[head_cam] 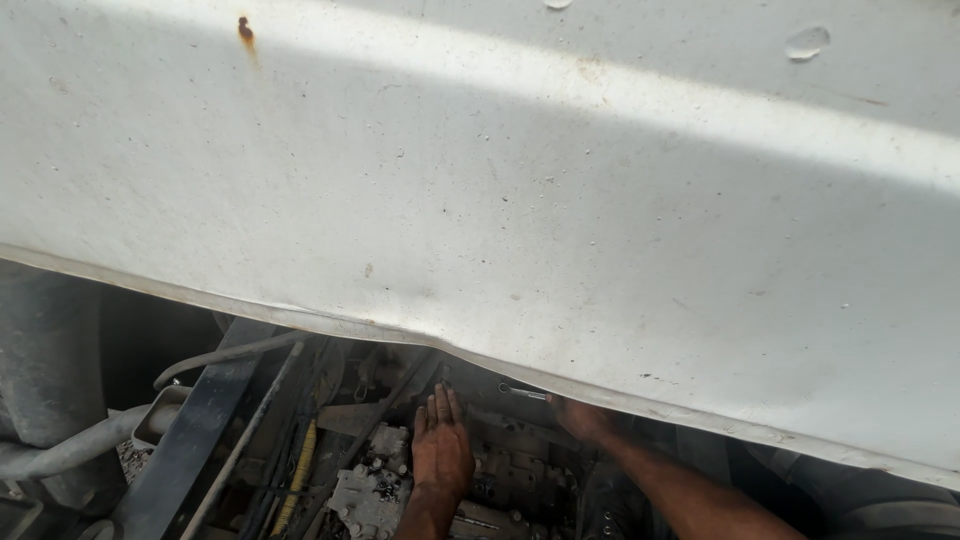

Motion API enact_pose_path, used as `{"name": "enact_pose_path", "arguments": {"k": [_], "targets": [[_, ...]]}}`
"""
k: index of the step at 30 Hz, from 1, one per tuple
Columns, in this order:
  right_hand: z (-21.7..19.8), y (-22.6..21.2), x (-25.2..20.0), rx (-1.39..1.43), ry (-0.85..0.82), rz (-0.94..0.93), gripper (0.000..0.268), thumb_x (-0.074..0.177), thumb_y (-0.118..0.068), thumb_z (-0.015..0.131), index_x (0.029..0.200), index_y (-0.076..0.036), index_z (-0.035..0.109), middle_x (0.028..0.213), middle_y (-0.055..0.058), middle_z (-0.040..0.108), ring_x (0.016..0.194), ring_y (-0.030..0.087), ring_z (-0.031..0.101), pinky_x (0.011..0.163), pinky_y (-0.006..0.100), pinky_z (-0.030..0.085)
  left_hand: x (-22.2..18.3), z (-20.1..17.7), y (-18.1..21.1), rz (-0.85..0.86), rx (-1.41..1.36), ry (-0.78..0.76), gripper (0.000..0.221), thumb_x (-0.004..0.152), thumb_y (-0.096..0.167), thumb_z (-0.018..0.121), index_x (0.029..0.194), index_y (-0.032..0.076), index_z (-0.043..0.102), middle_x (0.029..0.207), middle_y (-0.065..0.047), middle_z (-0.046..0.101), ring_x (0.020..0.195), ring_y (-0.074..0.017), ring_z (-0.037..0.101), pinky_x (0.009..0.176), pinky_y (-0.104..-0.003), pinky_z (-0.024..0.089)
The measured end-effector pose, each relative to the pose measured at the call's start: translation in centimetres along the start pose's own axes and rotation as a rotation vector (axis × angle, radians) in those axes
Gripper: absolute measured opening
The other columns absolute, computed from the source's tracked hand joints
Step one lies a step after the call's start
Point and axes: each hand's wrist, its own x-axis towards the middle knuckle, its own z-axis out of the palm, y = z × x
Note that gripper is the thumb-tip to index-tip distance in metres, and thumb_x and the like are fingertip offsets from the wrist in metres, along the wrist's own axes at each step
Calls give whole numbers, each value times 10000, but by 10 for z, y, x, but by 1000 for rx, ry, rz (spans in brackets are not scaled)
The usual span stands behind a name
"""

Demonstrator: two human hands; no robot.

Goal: Tightening or loosening bolts on a truck's mechanical assembly, likely an engine or gearbox, using a wrench.

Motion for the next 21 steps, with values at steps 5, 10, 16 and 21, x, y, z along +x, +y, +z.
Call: {"name": "enact_pose_path", "arguments": {"k": [5, 10, 16, 21], "targets": [[83, 40, 65, -131, 808, -583, 694, 1038, -482, 426, 1505, 29, 378, 1490, 352, 457, 1359, 449, 490, 1095, 553, 426, 18, -6, -2, 27, 1, -70, 921, 996, 205, 591, 1595, -43, -64, 1712, -247, -69, 1582, -322, 74, 1273, -466, 130], [92, 31, 61, -164, 773, -578, 688, 1042, -478, 428, 1501, 33, 386, 1485, 352, 462, 1355, 451, 494, 1091, 555, 431, 18, -23, 3, 18, -61, -111, 983, 970, 221, 635, 1606, -42, -66, 1714, -235, -64, 1589, -310, 89, 1283, -454, 156], [75, 24, 47, -214, 747, -554, 682, 1046, -472, 431, 1496, 39, 395, 1481, 351, 468, 1349, 452, 498, 1087, 556, 437, 41, -4, 10, 28, -97, -66, 948, 946, 146, 632, 1604, -22, -29, 1710, -240, -53, 1586, -321, 98, 1276, -464, 170], [53, 9, 30, -260, 726, -538, 676, 1049, -467, 433, 1491, 43, 402, 1476, 351, 473, 1344, 453, 502, 1083, 558, 441, 47, -1, 12, 27, -115, -54, 940, 947, 129, 622, 1605, -26, -31, 1705, -238, -58, 1584, -327, 81, 1273, -469, 175]]}}
